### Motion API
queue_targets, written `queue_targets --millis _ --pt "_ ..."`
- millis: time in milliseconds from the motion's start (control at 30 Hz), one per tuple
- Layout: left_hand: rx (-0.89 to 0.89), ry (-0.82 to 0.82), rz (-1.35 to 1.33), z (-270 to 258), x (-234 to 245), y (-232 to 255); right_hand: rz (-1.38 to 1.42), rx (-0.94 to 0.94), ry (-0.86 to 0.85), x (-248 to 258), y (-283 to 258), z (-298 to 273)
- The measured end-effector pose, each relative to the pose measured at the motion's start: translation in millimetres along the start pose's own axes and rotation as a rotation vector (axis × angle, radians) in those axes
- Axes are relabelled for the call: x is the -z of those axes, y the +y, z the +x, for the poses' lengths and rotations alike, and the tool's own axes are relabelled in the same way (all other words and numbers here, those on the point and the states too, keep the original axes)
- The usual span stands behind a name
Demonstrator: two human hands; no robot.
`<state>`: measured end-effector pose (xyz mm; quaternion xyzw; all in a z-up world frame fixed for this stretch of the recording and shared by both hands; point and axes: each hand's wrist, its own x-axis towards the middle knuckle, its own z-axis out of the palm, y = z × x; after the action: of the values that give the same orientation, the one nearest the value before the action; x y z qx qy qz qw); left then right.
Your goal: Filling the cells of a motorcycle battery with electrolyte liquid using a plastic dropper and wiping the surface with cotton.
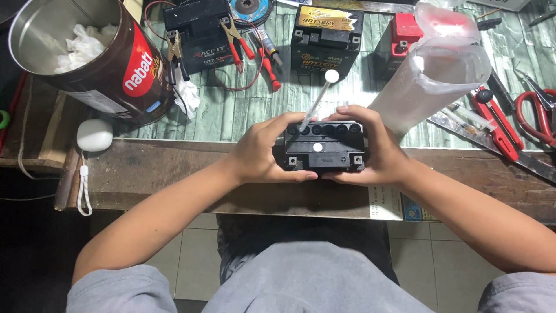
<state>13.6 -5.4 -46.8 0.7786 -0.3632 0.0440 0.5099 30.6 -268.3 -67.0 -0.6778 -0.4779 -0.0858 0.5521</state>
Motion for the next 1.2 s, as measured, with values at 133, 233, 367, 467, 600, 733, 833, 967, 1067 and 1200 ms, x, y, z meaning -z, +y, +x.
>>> queue_targets --millis 133,233,367,467,600,733,833,967,1067,1200 --pt "0.003 -0.004 -0.014 0.6 1.0 -0.2 -0.001 0.0 0.001 -3.2 -3.5 4.5" --pt "0.003 -0.003 -0.015 0.4 0.8 -0.8 -0.004 -0.006 0.011 -2.6 -2.9 3.4" --pt "0.006 -0.002 -0.008 -0.1 1.4 -1.4 -0.026 -0.015 0.008 -0.4 -2.5 1.5" --pt "0.013 -0.003 -0.002 -0.5 1.7 -0.7 -0.022 -0.026 0.008 -1.1 -4.0 2.3" --pt "0.012 -0.002 0.0 0.9 2.3 1.8 -0.013 -0.035 0.006 -1.1 -6.2 3.1" --pt "0.013 -0.005 -0.003 1.3 2.7 2.4 -0.011 -0.037 0.006 0.4 -5.4 2.2" --pt "0.011 -0.003 0.012 0.8 1.8 2.6 -0.017 -0.038 0.006 0.8 -4.8 0.7" --pt "0.013 -0.004 0.028 1.1 2.1 3.2 -0.018 -0.05 -0.002 1.8 -3.3 -0.6" --pt "0.012 -0.002 0.031 1.9 2.3 4.3 -0.016 -0.051 -0.007 3.0 -3.2 -0.5" --pt "-0.008 0.003 0.034 1.5 1.9 0.4 0.0 -0.059 -0.01 3.5 -2.6 -0.9"
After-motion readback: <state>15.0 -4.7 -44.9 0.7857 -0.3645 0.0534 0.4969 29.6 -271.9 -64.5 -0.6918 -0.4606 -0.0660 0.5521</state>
